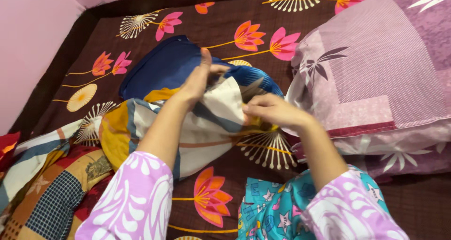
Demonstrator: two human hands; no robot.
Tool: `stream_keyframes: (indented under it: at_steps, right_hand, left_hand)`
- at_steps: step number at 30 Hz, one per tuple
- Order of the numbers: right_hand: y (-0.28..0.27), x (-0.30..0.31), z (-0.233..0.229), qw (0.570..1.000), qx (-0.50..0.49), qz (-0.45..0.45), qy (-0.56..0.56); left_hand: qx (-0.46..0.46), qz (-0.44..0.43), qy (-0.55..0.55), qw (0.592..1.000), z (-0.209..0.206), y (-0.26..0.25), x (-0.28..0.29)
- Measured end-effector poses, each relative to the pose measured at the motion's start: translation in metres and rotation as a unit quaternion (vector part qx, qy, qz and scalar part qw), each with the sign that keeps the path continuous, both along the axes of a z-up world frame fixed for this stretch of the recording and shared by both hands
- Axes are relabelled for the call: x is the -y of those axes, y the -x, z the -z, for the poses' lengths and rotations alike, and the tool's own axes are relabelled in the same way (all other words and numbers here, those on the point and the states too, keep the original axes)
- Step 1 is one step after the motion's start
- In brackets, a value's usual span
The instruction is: The person puts a blue floral pillowcase on a pillow, followed by a yellow and white checkered pillowcase on another pillow. They smooth the fabric and adjust the corners to fit the pillows properly.
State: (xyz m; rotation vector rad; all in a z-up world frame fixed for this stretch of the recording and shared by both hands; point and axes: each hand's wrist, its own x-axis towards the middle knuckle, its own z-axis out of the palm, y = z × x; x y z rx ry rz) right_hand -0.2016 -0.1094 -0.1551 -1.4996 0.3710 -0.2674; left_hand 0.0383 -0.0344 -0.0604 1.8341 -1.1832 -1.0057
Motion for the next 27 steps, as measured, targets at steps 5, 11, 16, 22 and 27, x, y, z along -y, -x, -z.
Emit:
stream_keyframes:
  at_steps: [5, 11, 16, 22, 27]
  right_hand:
    - [0.031, -0.005, -0.052, 0.991, 0.089, -0.047, -0.093]
    - [0.049, 0.0, -0.078, 0.952, 0.233, 0.186, -0.073]
    - [0.06, 0.02, -0.058, 0.968, 0.081, 0.231, 0.063]
    - [0.083, 0.042, -0.014, 0.972, -0.145, -0.002, 0.184]
    - [0.085, 0.048, 0.0, 0.982, -0.073, 0.083, 0.151]
  left_hand:
    - [-0.072, 0.086, -0.044, 0.993, 0.0, 0.018, -0.022]
    - [0.055, 0.076, -0.051, 0.994, 0.025, 0.044, -0.039]
    - [-0.138, 0.193, -0.04, 0.97, 0.059, 0.114, -0.06]
    - [-0.039, 0.173, -0.003, 0.984, 0.058, 0.181, -0.106]
    - [0.07, 0.156, 0.092, 0.981, 0.04, 0.192, -0.142]
